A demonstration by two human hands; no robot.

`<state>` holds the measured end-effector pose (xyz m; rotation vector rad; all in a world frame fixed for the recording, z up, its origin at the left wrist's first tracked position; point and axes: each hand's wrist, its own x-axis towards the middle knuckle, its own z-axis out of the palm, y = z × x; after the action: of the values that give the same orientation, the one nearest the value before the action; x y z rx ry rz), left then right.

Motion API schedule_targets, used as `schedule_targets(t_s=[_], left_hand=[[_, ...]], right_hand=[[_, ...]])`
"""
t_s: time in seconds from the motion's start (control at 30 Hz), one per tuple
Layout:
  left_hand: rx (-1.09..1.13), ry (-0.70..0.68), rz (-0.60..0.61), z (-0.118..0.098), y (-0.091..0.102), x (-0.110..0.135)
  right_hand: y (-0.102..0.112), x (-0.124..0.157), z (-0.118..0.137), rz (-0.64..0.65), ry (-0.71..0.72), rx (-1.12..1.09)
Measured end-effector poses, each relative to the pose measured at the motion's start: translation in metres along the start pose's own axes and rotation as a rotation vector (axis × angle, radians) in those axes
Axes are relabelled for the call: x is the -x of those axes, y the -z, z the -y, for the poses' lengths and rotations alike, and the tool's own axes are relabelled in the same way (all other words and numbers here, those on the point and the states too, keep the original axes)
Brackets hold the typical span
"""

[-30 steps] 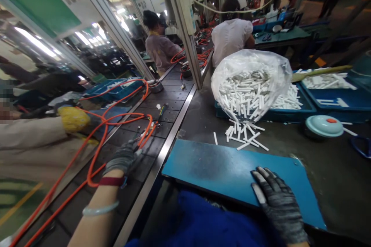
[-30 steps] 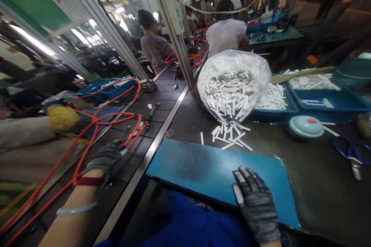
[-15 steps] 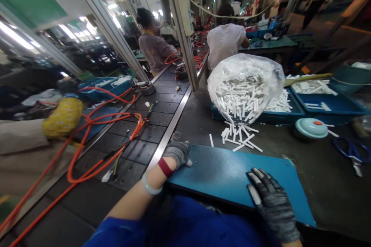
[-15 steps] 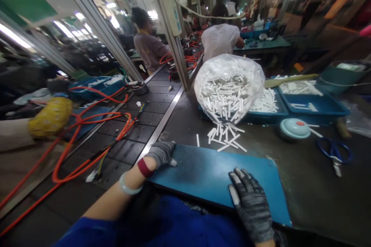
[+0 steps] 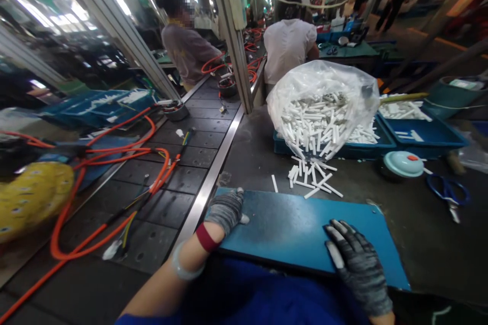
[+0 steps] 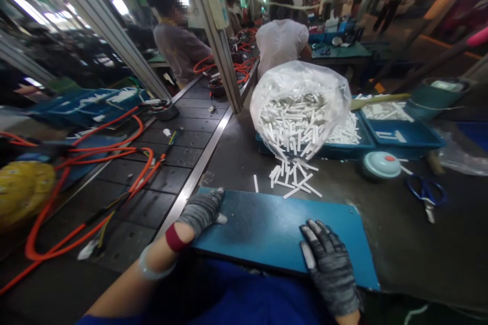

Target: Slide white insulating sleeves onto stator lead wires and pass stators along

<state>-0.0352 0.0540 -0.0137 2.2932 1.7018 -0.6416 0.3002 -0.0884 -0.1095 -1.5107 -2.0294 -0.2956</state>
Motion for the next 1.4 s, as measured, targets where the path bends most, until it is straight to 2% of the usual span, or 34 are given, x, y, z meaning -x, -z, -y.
schedule_targets(t_s=[0.33, 0.77, 1.4], left_hand=[[0.018, -0.011, -0.014, 0.010, -0.014, -0.008], [0.014, 0.014, 0.020, -0.001, 0.006, -0.002], [0.011, -0.003, -0.027, 0.000, 0.007, 0.001]], right_hand=[[0.001, 0.000, -0.001, 0.008, 0.003, -0.008], [0.001, -0.001, 0.000, -0.007, 0.008, -0.001], [-0.002, 0.002, 0.000, -0.018, -0.019, -0.011]])
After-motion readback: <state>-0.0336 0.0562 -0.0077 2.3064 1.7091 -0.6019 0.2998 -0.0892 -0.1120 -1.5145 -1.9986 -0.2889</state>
